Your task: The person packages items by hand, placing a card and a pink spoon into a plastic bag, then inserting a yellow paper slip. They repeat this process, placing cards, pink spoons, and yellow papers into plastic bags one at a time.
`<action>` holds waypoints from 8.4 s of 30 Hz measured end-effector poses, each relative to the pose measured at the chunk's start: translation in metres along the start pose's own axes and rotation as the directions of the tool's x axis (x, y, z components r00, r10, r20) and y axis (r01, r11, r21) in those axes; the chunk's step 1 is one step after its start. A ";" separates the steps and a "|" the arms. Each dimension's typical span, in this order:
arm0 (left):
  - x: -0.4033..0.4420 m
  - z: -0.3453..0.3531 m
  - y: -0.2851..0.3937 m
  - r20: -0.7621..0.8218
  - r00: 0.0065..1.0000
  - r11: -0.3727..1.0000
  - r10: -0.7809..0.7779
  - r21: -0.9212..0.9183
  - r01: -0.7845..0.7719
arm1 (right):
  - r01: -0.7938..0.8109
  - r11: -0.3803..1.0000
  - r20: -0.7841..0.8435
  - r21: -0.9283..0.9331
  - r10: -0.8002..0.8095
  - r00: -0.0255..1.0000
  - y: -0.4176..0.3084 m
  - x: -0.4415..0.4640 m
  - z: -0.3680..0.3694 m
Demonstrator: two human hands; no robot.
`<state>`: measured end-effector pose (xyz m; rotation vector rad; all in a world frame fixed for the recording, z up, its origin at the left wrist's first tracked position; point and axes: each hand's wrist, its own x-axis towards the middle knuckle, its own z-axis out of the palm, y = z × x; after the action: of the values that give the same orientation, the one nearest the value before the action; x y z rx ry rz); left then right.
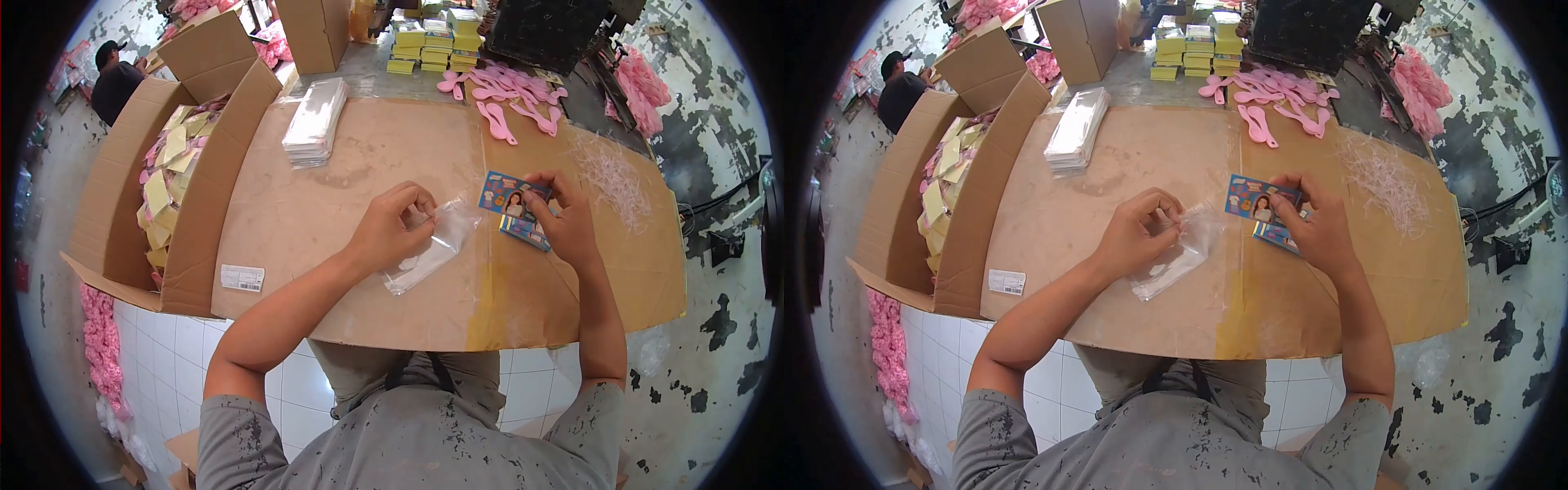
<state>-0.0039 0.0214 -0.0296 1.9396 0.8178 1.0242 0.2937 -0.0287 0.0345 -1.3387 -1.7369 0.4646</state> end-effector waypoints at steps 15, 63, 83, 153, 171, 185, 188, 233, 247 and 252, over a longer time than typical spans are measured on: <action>-0.001 -0.003 0.003 0.008 0.998 0.992 -0.060 -0.110 0.061 | 0.157 0.975 0.158 -0.154 -0.133 0.979 0.000 0.004 0.027; 0.005 -0.007 0.004 0.220 0.894 0.666 -0.389 -0.604 0.439 | -0.127 0.866 -0.020 0.484 0.156 0.988 0.016 -0.013 0.050; -0.009 0.000 0.033 0.316 0.926 0.921 -0.205 -0.259 0.293 | -0.131 0.872 0.015 0.472 0.141 0.990 -0.010 -0.016 0.059; -0.006 0.002 0.017 0.283 0.920 0.714 -0.271 -0.582 0.390 | 0.578 0.699 0.600 -0.421 -0.263 0.756 0.030 0.035 0.018; -0.008 0.003 0.015 0.279 0.938 0.735 -0.207 -0.589 0.338 | 0.630 0.683 0.571 -0.370 -0.368 0.734 0.029 0.036 0.029; -0.014 0.008 0.024 0.280 0.932 0.782 -0.228 -0.517 0.347 | 0.025 0.828 -0.062 0.560 0.012 0.998 -0.034 0.024 0.029; -0.016 0.009 0.027 0.290 0.927 0.776 -0.239 -0.517 0.362 | -0.011 0.790 -0.030 0.613 0.038 0.999 -0.025 0.017 0.041; 0.003 -0.008 0.073 0.246 0.969 0.738 0.003 -0.655 0.164 | 0.616 0.788 0.391 -0.013 -0.563 0.728 -0.128 0.030 -0.017; 0.004 0.010 0.067 0.146 0.973 0.918 0.176 -0.380 -0.109 | 0.290 0.950 0.302 -0.119 -0.243 0.922 -0.122 0.018 -0.014; -0.006 0.003 0.073 0.225 0.973 0.826 0.056 -0.558 0.082 | 0.275 0.961 0.326 -0.043 -0.246 0.913 -0.106 0.020 -0.005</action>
<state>0.0093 -0.0202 0.0297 1.4935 0.3340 0.8811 0.2340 -0.0485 0.1228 -1.1108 -2.1915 0.4747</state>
